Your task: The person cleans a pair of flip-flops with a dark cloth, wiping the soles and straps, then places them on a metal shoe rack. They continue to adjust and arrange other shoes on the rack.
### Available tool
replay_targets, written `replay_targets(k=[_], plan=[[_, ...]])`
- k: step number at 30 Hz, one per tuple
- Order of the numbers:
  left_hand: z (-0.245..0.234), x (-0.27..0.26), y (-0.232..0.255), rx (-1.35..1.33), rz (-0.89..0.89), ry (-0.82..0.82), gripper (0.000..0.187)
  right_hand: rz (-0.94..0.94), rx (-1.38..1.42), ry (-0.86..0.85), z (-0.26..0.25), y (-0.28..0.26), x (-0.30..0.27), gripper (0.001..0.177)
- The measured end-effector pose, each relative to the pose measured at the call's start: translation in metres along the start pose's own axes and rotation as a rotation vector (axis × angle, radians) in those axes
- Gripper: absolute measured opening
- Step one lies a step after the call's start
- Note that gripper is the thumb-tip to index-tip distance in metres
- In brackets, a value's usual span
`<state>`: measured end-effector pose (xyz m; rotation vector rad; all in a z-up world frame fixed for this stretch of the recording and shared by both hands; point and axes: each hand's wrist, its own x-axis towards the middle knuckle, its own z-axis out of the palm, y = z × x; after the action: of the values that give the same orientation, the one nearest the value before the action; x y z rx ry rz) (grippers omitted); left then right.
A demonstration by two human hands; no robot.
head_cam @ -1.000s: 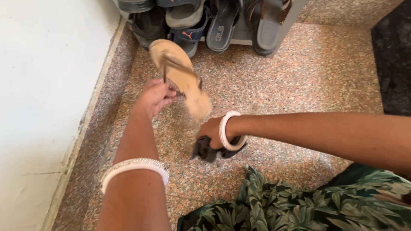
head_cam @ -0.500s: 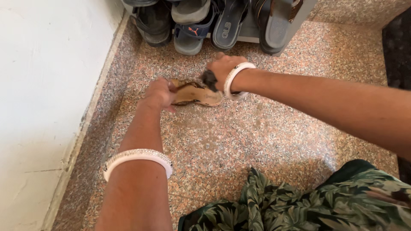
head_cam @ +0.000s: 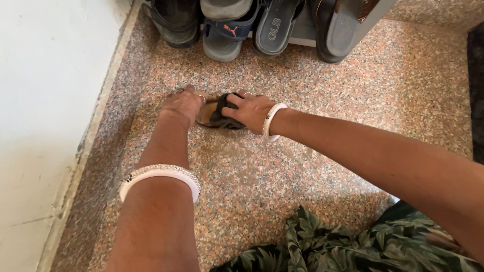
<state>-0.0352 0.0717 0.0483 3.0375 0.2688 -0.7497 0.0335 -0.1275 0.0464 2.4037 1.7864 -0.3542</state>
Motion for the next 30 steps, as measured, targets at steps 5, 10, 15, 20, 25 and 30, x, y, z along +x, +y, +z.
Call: replay_targets(k=[5, 10, 15, 20, 25, 30], plan=[[0.007, 0.009, -0.011, -0.198, -0.019, -0.050, 0.049, 0.024, 0.001, -0.018, -0.001, 0.001, -0.003, 0.070], [0.013, 0.002, -0.028, -0.478, -0.031, 0.194, 0.029, 0.128, -0.017, 0.027, -0.039, -0.006, -0.013, 0.066], [0.013, 0.002, -0.033, -0.763, -0.174, 0.229, 0.014, 0.312, 0.143, 0.181, -0.076, -0.031, -0.029, 0.063], [0.007, 0.005, -0.039, -1.046, -0.157, 0.381, 0.001, -0.094, 0.244, 0.446, -0.077, -0.082, -0.019, 0.052], [-0.004, -0.009, -0.056, -1.047, -0.043, 0.171, 0.011, -0.178, 0.234, 0.419, -0.076, -0.106, -0.010, 0.053], [-0.011, -0.028, -0.052, -0.881, -0.013, 0.088, 0.016, -0.152, 0.051, 0.178, -0.088, -0.092, -0.020, 0.048]])
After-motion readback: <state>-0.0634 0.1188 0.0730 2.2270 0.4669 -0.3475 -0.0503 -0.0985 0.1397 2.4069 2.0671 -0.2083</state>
